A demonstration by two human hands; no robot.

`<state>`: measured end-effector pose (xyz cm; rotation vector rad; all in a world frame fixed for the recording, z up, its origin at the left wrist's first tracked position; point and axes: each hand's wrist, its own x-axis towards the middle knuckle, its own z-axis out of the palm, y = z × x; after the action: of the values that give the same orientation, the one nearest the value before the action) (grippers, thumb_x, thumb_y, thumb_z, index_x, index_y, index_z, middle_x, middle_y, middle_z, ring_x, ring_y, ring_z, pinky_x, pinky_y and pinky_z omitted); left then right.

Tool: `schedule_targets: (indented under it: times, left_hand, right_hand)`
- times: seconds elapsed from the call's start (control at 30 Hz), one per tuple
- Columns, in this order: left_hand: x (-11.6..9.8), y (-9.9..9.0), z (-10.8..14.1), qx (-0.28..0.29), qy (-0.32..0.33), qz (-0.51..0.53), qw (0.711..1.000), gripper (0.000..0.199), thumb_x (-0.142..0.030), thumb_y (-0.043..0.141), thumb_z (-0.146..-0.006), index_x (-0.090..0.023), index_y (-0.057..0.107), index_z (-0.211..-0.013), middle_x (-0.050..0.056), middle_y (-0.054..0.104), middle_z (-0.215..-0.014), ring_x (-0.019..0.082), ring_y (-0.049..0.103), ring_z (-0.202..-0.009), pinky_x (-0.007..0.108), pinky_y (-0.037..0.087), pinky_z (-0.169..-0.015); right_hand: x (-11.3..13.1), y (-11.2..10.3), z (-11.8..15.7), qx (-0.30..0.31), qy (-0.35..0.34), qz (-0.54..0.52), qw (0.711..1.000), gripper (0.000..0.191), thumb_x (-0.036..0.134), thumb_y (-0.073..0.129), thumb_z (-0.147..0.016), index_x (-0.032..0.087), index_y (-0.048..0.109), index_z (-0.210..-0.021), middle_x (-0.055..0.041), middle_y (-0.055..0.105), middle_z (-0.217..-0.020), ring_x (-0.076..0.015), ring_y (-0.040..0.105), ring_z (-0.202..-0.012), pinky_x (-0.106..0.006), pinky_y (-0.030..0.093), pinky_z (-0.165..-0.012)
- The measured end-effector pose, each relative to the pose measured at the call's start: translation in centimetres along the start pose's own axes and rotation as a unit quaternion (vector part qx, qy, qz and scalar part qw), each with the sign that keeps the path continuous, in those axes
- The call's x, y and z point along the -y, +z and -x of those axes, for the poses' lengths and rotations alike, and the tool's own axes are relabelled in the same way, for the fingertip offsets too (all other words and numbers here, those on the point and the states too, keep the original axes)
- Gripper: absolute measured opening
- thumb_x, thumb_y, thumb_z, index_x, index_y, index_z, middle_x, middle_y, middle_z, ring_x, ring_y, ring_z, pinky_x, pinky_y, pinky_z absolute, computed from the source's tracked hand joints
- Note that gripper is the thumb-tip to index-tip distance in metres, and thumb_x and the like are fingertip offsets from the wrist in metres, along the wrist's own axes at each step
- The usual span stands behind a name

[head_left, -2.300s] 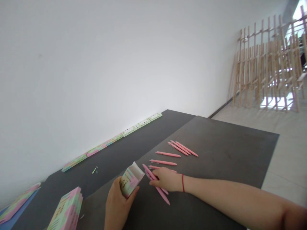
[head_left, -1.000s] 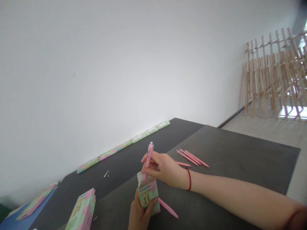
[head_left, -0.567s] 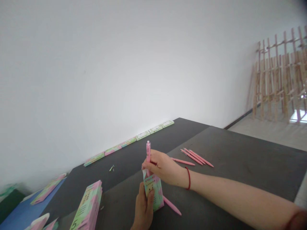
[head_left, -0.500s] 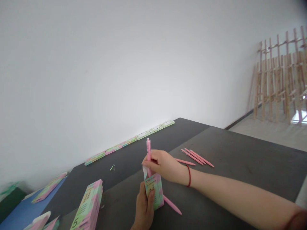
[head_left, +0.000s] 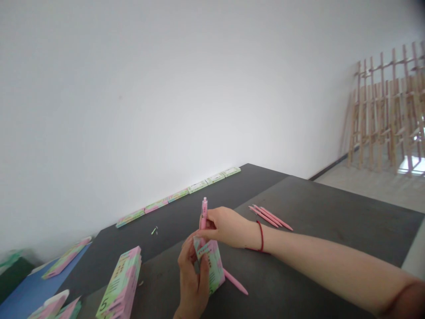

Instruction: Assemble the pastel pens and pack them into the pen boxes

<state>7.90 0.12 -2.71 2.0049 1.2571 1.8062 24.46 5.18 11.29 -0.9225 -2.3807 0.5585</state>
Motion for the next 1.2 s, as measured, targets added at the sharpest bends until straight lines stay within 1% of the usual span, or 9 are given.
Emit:
schedule_targets:
  times: [0.07,0.17,0.37,0.47,0.57,0.73,0.87,0.97,1.2]
  left_hand:
    - [-0.8,-0.5,-0.9,0.019,0.014,0.01,1.0,0.037,-0.021,0.049,-0.089,-0.026,0.043,-0.125,0.011,0.042,-0.132,0.024,0.047,-0.119,0.038,0.047,-0.091]
    - [-1.9,-1.2,-2.1,0.043,-0.006,0.018,0.999,0.022,-0.024,0.046,-0.091,-0.024,0.052,-0.112,0.011,0.047,-0.126,0.023,0.05,-0.114,0.035,0.05,-0.084]
    - [-2.5,-1.3,-2.9,0.028,-0.037,0.077,0.996,0.007,-0.026,0.045,-0.092,-0.022,0.051,-0.093,0.008,0.054,-0.114,0.02,0.055,-0.104,0.033,0.047,-0.083]
    - [-2.4,-1.0,-2.7,0.018,-0.041,0.087,0.995,0.008,-0.026,0.043,-0.093,-0.023,0.049,-0.091,0.006,0.055,-0.111,0.018,0.054,-0.101,0.031,0.044,-0.084]
    - [-2.4,-1.0,-2.6,0.006,-0.036,0.066,0.997,0.01,-0.027,0.043,-0.093,-0.023,0.052,-0.094,0.005,0.055,-0.108,0.018,0.052,-0.1,0.03,0.042,-0.085]
    - [-2.4,-1.1,-2.6,0.059,-0.057,0.048,0.995,0.02,-0.031,0.038,-0.094,-0.022,0.055,-0.096,0.004,0.055,-0.097,0.018,0.053,-0.091,0.029,0.042,-0.081]
    - [-2.6,-0.6,-2.2,-0.003,-0.13,0.046,0.99,0.014,-0.037,0.043,-0.092,-0.023,0.046,-0.095,0.002,0.053,-0.093,0.016,0.053,-0.079,0.028,0.043,-0.072]
    - [-2.6,-0.2,-1.8,-0.012,-0.145,0.043,0.988,0.019,-0.039,0.045,-0.091,-0.023,0.041,-0.1,0.004,0.052,-0.1,0.018,0.055,-0.085,0.03,0.046,-0.073]
    - [-2.1,0.2,-1.4,0.007,-0.117,-0.007,0.993,0.03,-0.031,0.05,-0.088,-0.021,0.039,-0.115,0.01,0.054,-0.111,0.021,0.058,-0.099,0.037,0.048,-0.082]
  right_hand:
    - [0.0,0.1,0.1,0.013,-0.038,0.019,0.999,0.032,0.042,0.049,-0.09,0.015,0.058,-0.074,0.0006,0.053,-0.063,-0.0091,0.041,-0.054,-0.022,0.023,-0.051]
    - [0.1,0.2,0.3,0.013,-0.078,0.047,0.996,0.033,0.031,0.039,-0.095,0.015,0.056,-0.073,-0.0005,0.052,-0.064,-0.0097,0.04,-0.055,-0.023,0.024,-0.053]
    - [0.6,0.3,1.1,-0.041,-0.029,-0.004,0.999,0.013,0.024,0.047,-0.089,0.015,0.055,-0.088,-0.0006,0.058,-0.068,-0.0099,0.047,-0.057,-0.022,0.027,-0.054]
    - [0.8,0.3,1.5,-0.063,-0.03,-0.002,0.998,0.014,0.03,0.052,-0.087,0.016,0.054,-0.089,0.0006,0.058,-0.069,-0.0101,0.048,-0.058,-0.021,0.025,-0.052]
    - [0.7,0.3,1.6,-0.057,-0.04,0.022,0.997,0.014,0.03,0.055,-0.085,0.017,0.054,-0.082,0.0013,0.056,-0.068,-0.0094,0.045,-0.057,-0.021,0.023,-0.051]
    - [0.1,0.5,1.4,-0.054,-0.046,0.039,0.997,0.01,0.024,0.052,-0.084,0.016,0.051,-0.077,0.0023,0.053,-0.066,-0.0087,0.04,-0.056,-0.021,0.024,-0.052]
    - [0.2,0.8,1.3,-0.08,-0.054,0.054,0.994,0.009,0.022,0.05,-0.085,0.016,0.05,-0.079,0.002,0.052,-0.068,-0.0095,0.041,-0.059,-0.022,0.025,-0.055]
    - [0.5,1.0,1.1,-0.079,-0.075,0.066,0.992,0.009,0.021,0.053,-0.083,0.016,0.05,-0.076,0.0015,0.052,-0.071,-0.0102,0.042,-0.063,-0.022,0.026,-0.057]
    - [-0.1,1.0,0.3,-0.031,-0.116,0.069,0.99,0.011,0.024,0.057,-0.084,0.016,0.056,-0.077,-0.0014,0.057,-0.075,-0.0139,0.048,-0.074,-0.023,0.031,-0.063]
